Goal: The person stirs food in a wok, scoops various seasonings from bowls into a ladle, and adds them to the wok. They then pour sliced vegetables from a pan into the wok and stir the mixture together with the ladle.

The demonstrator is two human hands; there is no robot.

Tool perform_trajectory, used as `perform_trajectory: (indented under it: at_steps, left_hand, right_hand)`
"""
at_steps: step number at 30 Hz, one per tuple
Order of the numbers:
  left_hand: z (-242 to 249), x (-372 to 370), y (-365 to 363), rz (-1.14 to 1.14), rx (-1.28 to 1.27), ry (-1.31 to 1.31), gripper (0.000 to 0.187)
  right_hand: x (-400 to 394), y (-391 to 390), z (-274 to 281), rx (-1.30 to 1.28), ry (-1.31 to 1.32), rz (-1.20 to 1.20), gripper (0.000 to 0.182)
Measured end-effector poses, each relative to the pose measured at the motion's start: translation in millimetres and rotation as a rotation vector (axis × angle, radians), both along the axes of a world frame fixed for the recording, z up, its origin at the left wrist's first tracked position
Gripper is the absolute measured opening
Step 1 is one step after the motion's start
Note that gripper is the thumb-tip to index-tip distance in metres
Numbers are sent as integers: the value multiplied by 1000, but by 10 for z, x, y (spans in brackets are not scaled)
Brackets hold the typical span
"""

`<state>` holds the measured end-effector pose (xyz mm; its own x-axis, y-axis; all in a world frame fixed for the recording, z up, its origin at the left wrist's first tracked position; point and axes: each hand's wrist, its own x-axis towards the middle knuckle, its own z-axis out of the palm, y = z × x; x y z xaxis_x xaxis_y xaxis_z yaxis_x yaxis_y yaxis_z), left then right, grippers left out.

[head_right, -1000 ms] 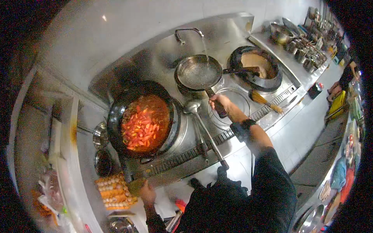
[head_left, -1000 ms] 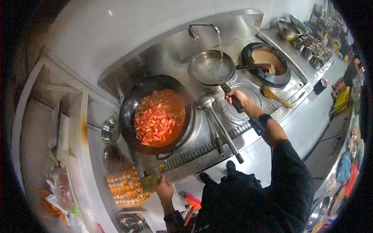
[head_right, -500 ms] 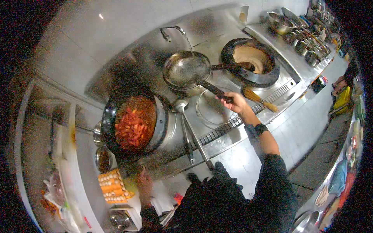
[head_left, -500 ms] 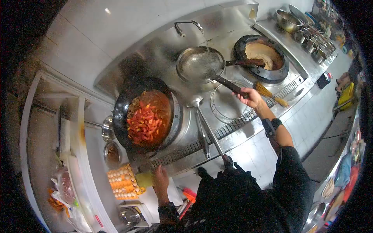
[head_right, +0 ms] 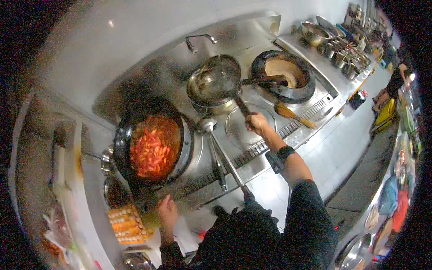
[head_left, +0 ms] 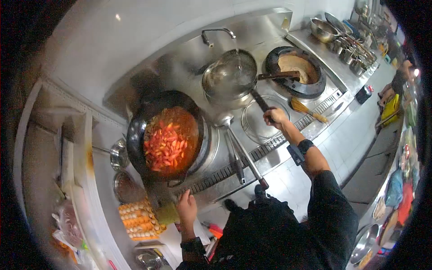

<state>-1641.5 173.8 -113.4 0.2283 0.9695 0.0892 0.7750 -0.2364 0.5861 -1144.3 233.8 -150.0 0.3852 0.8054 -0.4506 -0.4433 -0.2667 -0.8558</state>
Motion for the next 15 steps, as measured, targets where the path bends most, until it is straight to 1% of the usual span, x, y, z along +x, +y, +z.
perform_trajectory:
  at_steps: [2, 3, 5, 6, 7, 8, 9, 10, 11, 12, 14, 15]
  left_hand:
    - [90, -95, 30, -22, 7, 5, 26]
    - [119, -121, 38, -33, 8, 2, 26]
    - [164, -146, 40, -36, 197, -48, 28]
    - [182, -164, 51, -42, 292, -70, 28]
    - [190, -185, 51, -35, 402, -9, 33]
    - [205, -193, 72, -7, 421, 10, 34]
    - [217, -204, 90, 20, 434, 32, 36]
    - [202, -215, 112, 49, 448, 55, 37]
    - [160, -225, 141, 63, 420, 45, 42]
    - [139, -225, 167, 48, 433, 57, 43]
    - [160, -210, 237, 16, 467, 93, 44]
    - [241, -178, 258, -3, 470, 188, 45]
  right_hand:
    - [28, 18, -128, -50, -546, -80, 16]
    - [76, -14, -166, -60, -860, -140, 20]
    - [5, -160, -118, -73, -1475, -261, 29]
    - [-47, -290, -51, -98, -1398, -253, 31]
    - [-190, -481, 203, -125, -1321, -249, 34]
    - [-298, -657, 333, -157, -1242, -249, 36]
    - [-277, -865, 252, -21, -1404, -259, 38]
    - [-204, -1086, 150, 46, -1283, -222, 33]
    - [-320, -1290, 316, 27, -882, -200, 29]
    - [-481, -1501, 551, 11, -476, -179, 26]
    - [-715, -1840, 741, 1, -268, -187, 21]
    - [-762, -2013, 707, 17, -137, -185, 19]
